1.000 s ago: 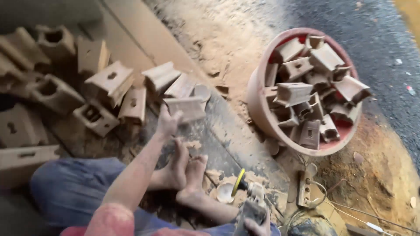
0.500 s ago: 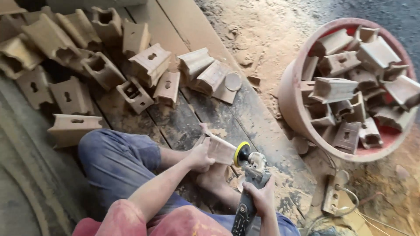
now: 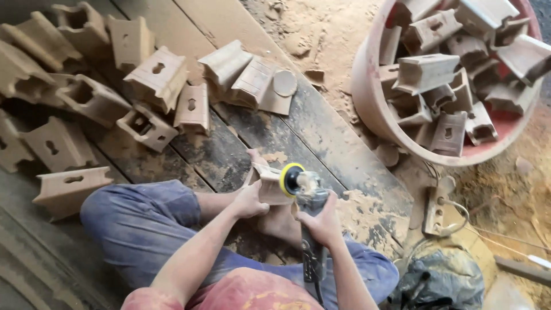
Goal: The person sits cross-legged on the floor and uses a handheld rotary sander to smooth the edges of small wooden pieces. They pick up each piece, sand it, and place it into a nearby red basin.
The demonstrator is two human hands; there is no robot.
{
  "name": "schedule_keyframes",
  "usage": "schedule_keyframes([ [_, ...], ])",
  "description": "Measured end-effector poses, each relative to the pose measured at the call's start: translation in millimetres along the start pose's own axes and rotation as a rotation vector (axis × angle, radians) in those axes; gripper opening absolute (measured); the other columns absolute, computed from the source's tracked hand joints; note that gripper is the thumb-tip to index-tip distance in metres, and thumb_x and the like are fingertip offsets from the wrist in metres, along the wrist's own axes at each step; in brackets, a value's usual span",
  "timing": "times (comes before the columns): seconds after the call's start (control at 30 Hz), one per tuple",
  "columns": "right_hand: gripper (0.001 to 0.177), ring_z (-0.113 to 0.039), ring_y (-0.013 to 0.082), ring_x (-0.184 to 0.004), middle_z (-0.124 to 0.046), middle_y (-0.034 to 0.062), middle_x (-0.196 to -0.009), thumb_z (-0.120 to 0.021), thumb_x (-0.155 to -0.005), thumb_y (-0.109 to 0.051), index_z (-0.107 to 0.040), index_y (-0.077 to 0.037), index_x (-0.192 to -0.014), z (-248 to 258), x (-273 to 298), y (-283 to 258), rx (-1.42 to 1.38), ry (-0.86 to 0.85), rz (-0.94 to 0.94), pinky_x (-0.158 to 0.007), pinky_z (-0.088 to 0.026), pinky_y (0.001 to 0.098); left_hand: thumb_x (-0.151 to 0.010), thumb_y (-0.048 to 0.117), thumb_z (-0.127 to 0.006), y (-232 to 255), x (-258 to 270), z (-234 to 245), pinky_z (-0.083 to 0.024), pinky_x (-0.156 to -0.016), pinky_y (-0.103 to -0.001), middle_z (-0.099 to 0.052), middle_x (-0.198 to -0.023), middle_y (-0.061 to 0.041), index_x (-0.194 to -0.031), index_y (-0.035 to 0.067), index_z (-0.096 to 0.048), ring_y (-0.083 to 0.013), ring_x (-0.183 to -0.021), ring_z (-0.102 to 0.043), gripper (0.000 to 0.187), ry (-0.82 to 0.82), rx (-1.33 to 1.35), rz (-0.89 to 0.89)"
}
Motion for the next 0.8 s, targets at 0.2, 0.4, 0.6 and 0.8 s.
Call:
schedule_keyframes([
  [0.2, 0.099, -0.061, 0.047, -0.123, -0.063, 0.0287, -0.128, -0.087, -0.066, -0.033, -0.027, -0.018, -0.143, -36.2, 9.0, -36.8, 0.1, -0.146, 0.063, -0.105, -0.05, 0.0555, -0.063, 0.024, -0.078, 5.9, 6.2, -1.3, -0.057, -0.088, -0.056, -0.076, -0.099, -0.022, -0.11, 0.008, -0.064, -0.0423, -0.106, -0.071, 0.052, 0.052, 0.182, -0.026],
  [0.4, 0.096, -0.063, 0.0464, -0.12, -0.065, 0.0293, -0.123, -0.086, -0.066, -0.032, -0.027, -0.014, -0.141, -38.3, 9.2, -15.5, 0.123, -0.119, 0.018, -0.103, -0.053, 0.0557, -0.064, 0.027, -0.079, -15.4, 2.3, -12.9, -0.057, -0.086, -0.054, -0.075, -0.095, -0.022, -0.102, 0.007, -0.065, -0.0414, -0.101, -0.072, 0.045, 0.094, 0.16, -0.021],
  [0.6, 0.092, -0.062, 0.0485, -0.12, -0.063, 0.0325, -0.122, -0.088, -0.062, -0.031, -0.036, -0.006, -0.133, 9.9, -13.0, 57.0, 0.067, 0.068, -0.087, -0.103, -0.05, 0.0581, -0.065, 0.028, -0.082, 6.3, 13.1, -3.5, -0.057, -0.08, -0.055, -0.072, -0.087, -0.028, -0.096, 0.002, -0.06, -0.0464, -0.093, -0.072, 0.046, 0.098, 0.125, -0.081],
  [0.8, 0.085, -0.061, 0.0524, -0.119, -0.062, 0.0346, -0.122, -0.085, -0.065, -0.032, -0.037, -0.005, -0.129, 4.7, 23.8, 19.1, 0.057, 0.015, -0.133, -0.101, -0.05, 0.0611, -0.064, 0.027, -0.084, -21.2, 19.2, -21.4, -0.057, -0.078, -0.051, -0.071, -0.079, -0.025, -0.083, -0.001, -0.065, -0.0431, -0.088, -0.074, 0.039, 0.154, 0.099, -0.014],
])
Point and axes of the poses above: each hand's wrist, its own x-axis away from the middle knuckle, its own z-axis out of the back of the hand, y = z × x, the point moved 9 cm from there along -x, towards the middle knuckle
